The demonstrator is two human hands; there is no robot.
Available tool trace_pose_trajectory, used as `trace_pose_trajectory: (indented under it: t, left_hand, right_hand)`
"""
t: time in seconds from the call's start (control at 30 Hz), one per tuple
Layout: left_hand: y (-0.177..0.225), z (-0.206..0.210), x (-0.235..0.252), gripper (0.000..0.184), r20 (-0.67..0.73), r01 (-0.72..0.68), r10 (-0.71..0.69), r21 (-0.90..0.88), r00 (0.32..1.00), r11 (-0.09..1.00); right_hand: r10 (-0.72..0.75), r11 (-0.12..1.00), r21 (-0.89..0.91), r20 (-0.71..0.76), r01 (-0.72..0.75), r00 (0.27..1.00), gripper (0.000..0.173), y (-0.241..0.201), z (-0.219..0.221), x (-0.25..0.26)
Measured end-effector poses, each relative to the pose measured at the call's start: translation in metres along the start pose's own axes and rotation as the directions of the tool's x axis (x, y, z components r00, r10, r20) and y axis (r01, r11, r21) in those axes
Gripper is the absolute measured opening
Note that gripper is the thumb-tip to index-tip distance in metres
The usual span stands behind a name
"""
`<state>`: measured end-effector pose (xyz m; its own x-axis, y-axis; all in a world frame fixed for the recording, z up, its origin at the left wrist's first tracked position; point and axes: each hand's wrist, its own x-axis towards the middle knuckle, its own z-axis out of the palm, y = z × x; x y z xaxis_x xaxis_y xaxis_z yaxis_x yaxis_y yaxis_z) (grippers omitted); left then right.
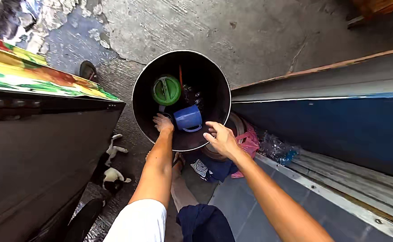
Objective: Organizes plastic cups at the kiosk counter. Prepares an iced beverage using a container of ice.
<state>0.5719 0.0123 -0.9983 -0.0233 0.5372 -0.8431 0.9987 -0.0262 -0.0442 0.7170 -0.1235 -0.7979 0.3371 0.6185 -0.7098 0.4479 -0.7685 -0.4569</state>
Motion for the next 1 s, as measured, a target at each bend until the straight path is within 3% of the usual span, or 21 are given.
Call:
trace_pose_trajectory:
  t: [0.1,0.2,0.23,0.37,0.43,0.53,0.6,0.7,0.77,0.87,1.0]
  left_hand:
    - [0.009,0.022,0.026,0.128,-0.034,0.016,-0.014,0.06,0.999,0.998]
    - [0.015,0.024,0.03,0.089,-0.061,0.05,-0.044,0.09,0.997,0.995]
    - [0.015,0.023,0.029,0.085,-0.056,0.052,-0.047,0.096,0.997,0.994]
    - [0.011,-0.005,-0.001,0.113,-0.006,-0.013,0.014,0.146,1.0,0.989]
    - [0.001,-0.035,-0.034,0.116,0.016,-0.114,0.113,0.166,0.993,0.979]
    - [-0.038,-0.097,-0.094,0.105,-0.099,-0.35,0.364,0.135,0.926,0.927]
    - [-0.079,-0.134,-0.138,0.102,-0.219,-0.439,0.455,0.118,0.863,0.891]
    - [-0.152,-0.164,-0.188,0.1,-0.521,-0.556,0.501,0.059,0.691,0.829]
    - [-0.194,-0.176,-0.212,0.102,-0.638,-0.593,0.459,0.004,0.619,0.805]
    - [-0.233,-0.182,-0.24,0.104,-0.723,-0.575,0.364,-0.057,0.588,0.816]
    - [-0.256,-0.177,-0.265,0.113,-0.723,-0.495,0.253,-0.139,0.643,0.858]
  right_hand:
    - [0.14,0.977,-0.17,0.048,-0.13,0.989,0.056,-0.003,0.023,0.07]
    - [0.289,0.909,-0.346,0.124,-0.232,0.949,0.062,-0.006,0.041,0.124]
    - [0.326,0.899,-0.354,0.148,-0.258,0.934,0.064,-0.004,0.045,0.136]
    - [0.341,0.903,-0.351,0.237,-0.247,0.91,0.063,0.023,0.057,0.168]
    - [0.337,0.908,-0.349,0.281,-0.232,0.899,0.059,0.04,0.064,0.179]
    - [0.359,0.918,-0.238,0.158,-0.317,0.92,0.036,0.037,0.065,0.182]
    - [0.382,0.91,-0.202,0.062,-0.363,0.922,0.028,0.027,0.065,0.175]
    - [0.31,0.928,-0.212,-0.013,-0.306,0.951,0.027,0.008,0.059,0.163]
    - [0.215,0.944,-0.243,-0.064,-0.225,0.974,0.022,-0.005,0.051,0.158]
    - [0.117,0.935,-0.319,-0.135,-0.155,0.984,0.022,-0.025,0.036,0.148]
    - [-0.021,0.892,-0.449,-0.157,-0.053,0.987,0.021,-0.026,0.036,0.152]
